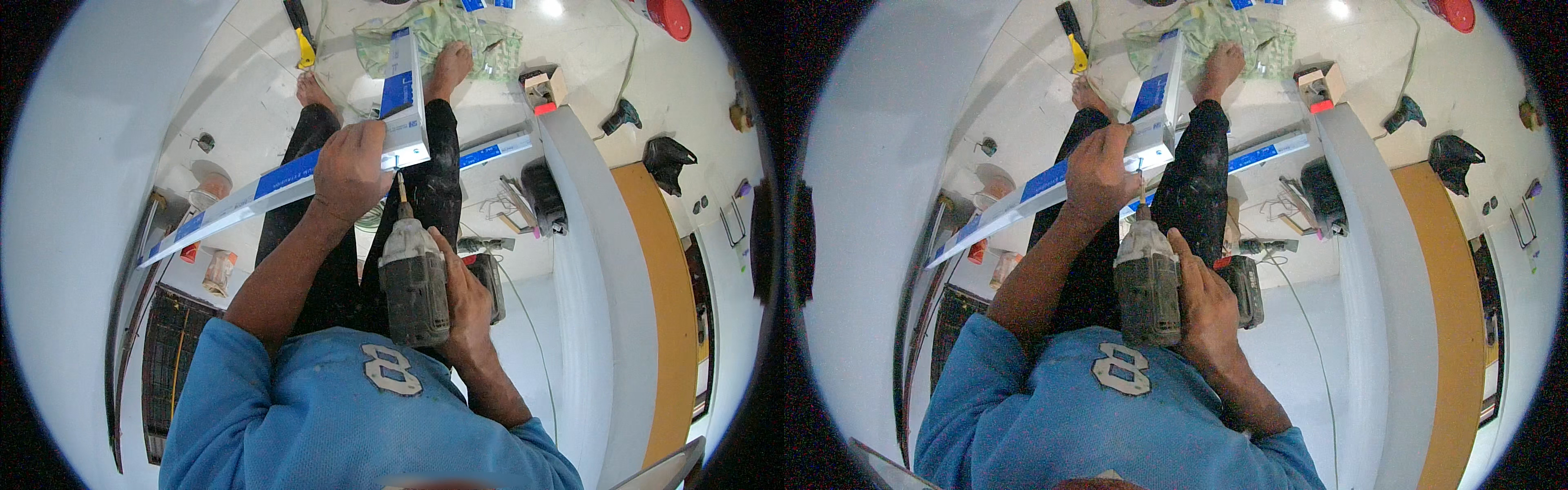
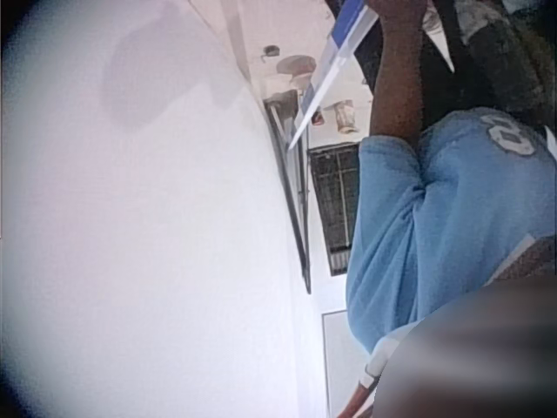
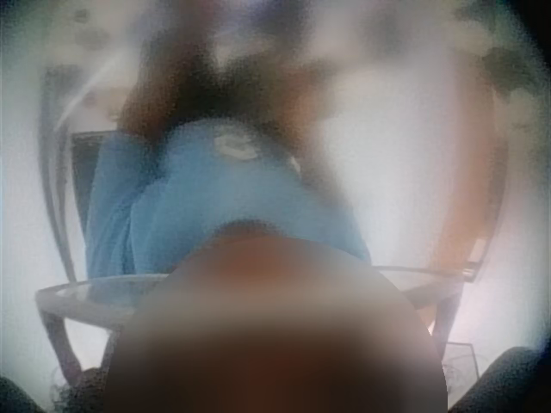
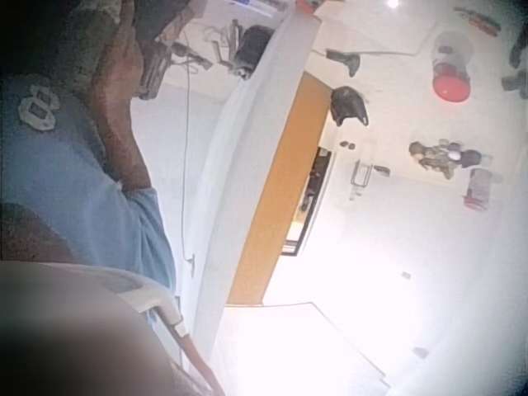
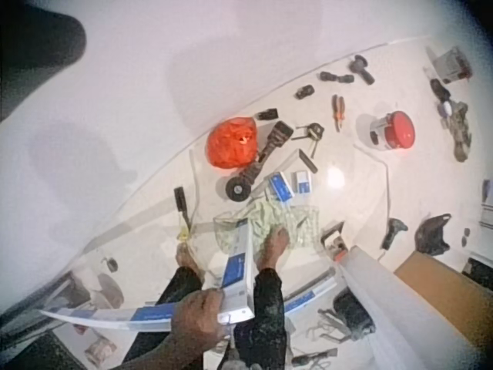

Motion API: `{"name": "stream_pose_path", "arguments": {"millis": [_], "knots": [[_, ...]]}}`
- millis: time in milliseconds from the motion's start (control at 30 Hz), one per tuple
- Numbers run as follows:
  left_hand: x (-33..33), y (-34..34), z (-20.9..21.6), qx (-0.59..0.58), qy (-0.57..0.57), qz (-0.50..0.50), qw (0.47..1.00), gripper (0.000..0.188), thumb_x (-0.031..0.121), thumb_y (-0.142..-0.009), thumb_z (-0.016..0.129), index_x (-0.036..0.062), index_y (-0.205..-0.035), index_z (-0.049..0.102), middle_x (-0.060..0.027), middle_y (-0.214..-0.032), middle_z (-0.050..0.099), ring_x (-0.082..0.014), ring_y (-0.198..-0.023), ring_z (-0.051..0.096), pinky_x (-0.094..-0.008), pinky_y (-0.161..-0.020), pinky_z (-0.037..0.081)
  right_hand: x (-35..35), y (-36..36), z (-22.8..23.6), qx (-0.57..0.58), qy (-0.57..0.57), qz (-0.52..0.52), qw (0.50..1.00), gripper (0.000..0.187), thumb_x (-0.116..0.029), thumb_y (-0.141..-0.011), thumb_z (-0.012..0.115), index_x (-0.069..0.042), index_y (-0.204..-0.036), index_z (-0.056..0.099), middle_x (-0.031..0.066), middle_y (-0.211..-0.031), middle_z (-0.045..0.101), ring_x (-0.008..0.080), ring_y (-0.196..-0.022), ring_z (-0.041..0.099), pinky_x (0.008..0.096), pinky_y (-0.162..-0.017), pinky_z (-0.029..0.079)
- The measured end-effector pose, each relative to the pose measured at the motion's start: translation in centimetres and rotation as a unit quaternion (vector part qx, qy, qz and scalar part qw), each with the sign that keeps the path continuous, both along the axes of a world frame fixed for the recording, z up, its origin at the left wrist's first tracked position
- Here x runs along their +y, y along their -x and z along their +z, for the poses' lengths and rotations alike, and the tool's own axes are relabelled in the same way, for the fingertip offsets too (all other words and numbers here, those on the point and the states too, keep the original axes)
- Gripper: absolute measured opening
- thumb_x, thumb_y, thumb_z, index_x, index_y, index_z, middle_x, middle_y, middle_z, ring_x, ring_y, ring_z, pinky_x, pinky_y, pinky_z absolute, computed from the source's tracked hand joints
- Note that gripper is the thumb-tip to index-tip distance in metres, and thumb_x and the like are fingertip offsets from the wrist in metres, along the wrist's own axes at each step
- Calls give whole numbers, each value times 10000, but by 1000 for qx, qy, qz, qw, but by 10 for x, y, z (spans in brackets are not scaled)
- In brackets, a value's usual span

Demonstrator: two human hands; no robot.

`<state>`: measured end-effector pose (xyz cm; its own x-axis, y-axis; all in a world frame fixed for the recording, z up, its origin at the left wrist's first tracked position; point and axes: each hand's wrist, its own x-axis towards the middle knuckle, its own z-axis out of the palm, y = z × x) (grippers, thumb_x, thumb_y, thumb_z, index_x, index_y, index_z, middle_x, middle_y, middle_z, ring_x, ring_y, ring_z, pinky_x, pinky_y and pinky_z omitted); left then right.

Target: The person assembles a metal frame by connecting long aluminum profiles with corner brackets. They use a cordless drill to drive screws into the joints, securing the pieces together on the floor.

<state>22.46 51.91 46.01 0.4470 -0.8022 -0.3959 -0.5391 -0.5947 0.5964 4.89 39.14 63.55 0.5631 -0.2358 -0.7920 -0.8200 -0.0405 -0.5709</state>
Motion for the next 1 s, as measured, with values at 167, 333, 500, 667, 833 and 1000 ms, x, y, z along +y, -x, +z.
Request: {"name": "stream_pose_path", "arguments": {"millis": [167,333,500,667,833,1000], "knots": [[0,4,-3,-17,19,15,1000,649,130,-670,895,-10,-1258,656,-247,-1053,749,-436,-946,763,-521,-864,625,-5,-10,2,87,-57,11,994,955,-278,-939,877,-94,-1723,364,259,-1472,689,405,-1333,714,558,-1139,570],[-4,3,-2,-32,34,12,999,503,72,-717,863,-20,-1158,640,-194,-1017,727,-391,-945,745,-500,-866,612,-5,-16,1,100,-51,31,993,976,-264,-917,879,-98,-1728,363,256,-1437,694,409,-1285,722,538,-1113,576],[-5,1,0,-32,26,5,999,490,82,-728,859,-13,-1157,642,-183,-1003,722,-383,-941,746,-500,-867,611,7,-6,-3,40,-1,3,999,1026,-216,-861,885,-77,-1733,362,252,-1370,711,421,-1190,743,493,-1045,594],[-5,2,-1,-37,26,7,999,465,86,-739,857,-15,-1144,652,-176,-989,722,-374,-928,748,-489,-858,615,6,-19,4,51,-5,1,999,989,-177,-895,848,-58,-1734,340,233,-1352,716,407,-1168,750,487,-1011,605],[-3,4,-4,-37,29,8,999,518,86,-722,865,-20,-1185,656,-198,-1013,734,-394,-939,754,-496,-869,619,16,-17,1,80,22,49,995,930,-137,-926,795,-50,-1731,338,215,-1275,725,398,-1100,754,503,-945,610],[-4,1,-1,-30,16,3,999,494,72,-731,853,-32,-1171,655,-199,-1014,732,-382,-964,755,-490,-890,614,7,-24,2,127,-35,76,988,1002,-251,-956,875,-83,-1747,282,287,-1429,695,406,-1290,733,557,-1110,596]]}}
